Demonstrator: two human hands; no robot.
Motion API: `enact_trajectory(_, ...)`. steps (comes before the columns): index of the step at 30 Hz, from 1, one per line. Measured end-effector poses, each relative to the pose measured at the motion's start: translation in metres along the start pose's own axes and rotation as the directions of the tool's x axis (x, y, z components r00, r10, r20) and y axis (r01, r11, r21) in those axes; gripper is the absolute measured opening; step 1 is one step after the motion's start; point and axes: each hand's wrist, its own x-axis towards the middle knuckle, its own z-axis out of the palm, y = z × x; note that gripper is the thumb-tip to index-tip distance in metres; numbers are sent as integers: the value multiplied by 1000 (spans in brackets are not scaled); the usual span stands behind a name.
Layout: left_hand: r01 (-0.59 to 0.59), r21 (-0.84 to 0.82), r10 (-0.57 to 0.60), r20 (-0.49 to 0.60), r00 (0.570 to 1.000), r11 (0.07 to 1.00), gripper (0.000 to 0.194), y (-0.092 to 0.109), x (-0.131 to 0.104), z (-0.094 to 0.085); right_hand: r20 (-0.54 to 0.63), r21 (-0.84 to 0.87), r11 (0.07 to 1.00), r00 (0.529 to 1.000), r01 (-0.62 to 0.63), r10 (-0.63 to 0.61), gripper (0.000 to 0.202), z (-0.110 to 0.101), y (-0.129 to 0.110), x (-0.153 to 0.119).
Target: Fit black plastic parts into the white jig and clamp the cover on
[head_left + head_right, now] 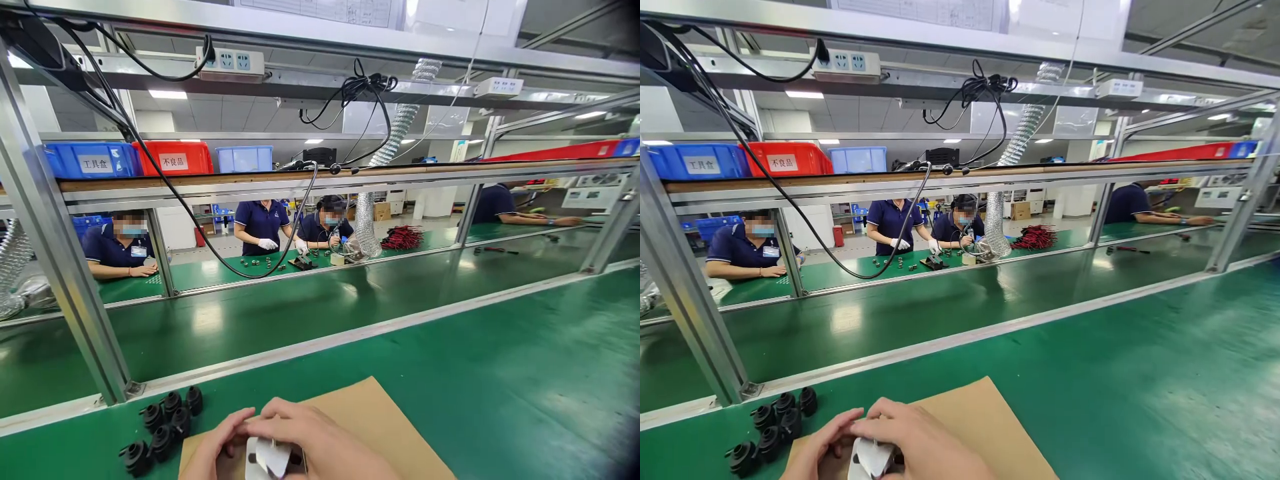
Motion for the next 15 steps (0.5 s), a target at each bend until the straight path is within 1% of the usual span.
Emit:
enact_trajectory(2, 8, -4, -8, -5, 1000, 1000, 90, 6, 1, 1, -25, -90, 993, 997, -74, 72, 79, 0, 0, 0)
enact_trajectory(3, 6, -17, -6, -3, 1000, 1000, 90, 8, 1, 1, -25, -98, 993, 997, -70, 68, 82, 0, 0, 1)
enact_trajectory(5, 2, -27, -2, 9, 1000, 1000, 89, 11, 1, 1, 2, -30, 1000, 1000, 3, -3, 83, 2, 1, 1)
enact_trajectory(6, 1, -26, -1, 11, 1000, 1000, 89, 12, 1, 1, 5, -12, 1000, 1000, 19, -19, 81, 3, 1, 1)
enact_trajectory(7, 2, -23, -2, 9, 1000, 1000, 90, 12, 1, 1, -7, -40, 999, 1000, 2, -3, 79, 3, 1, 1)
enact_trajectory(9, 9, -11, -9, 4, 1000, 1000, 90, 13, 0, 2, -57, -146, 987, 997, -68, 61, 76, 3, 1, 0)
enact_trajectory(10, 5, -18, -5, -2, 1000, 1000, 90, 13, 0, 2, -61, -151, 986, 996, -70, 62, 78, 3, 0, 0)
enact_trajectory(11, 2, -24, -2, -4, 1000, 1000, 89, 14, 0, 2, -44, -109, 993, 998, -38, 33, 78, 3, 0, 0)
enact_trajectory(13, -3, -18, 3, 1, 1000, 1000, 90, 14, 0, 2, 3, 32, 999, 999, 32, -32, 73, 5, 1, 1)
enact_trajectory(14, -4, -9, 4, 5, 1000, 1000, 90, 13, 0, 2, 7, 52, 998, 1000, 27, -28, 72, 7, 2, 2)
enact_trajectory(15, -1, 3, 1, 8, 1000, 1000, 91, 12, 0, 2, -4, 5, 1000, 1000, -8, 8, 74, 10, 4, 3)
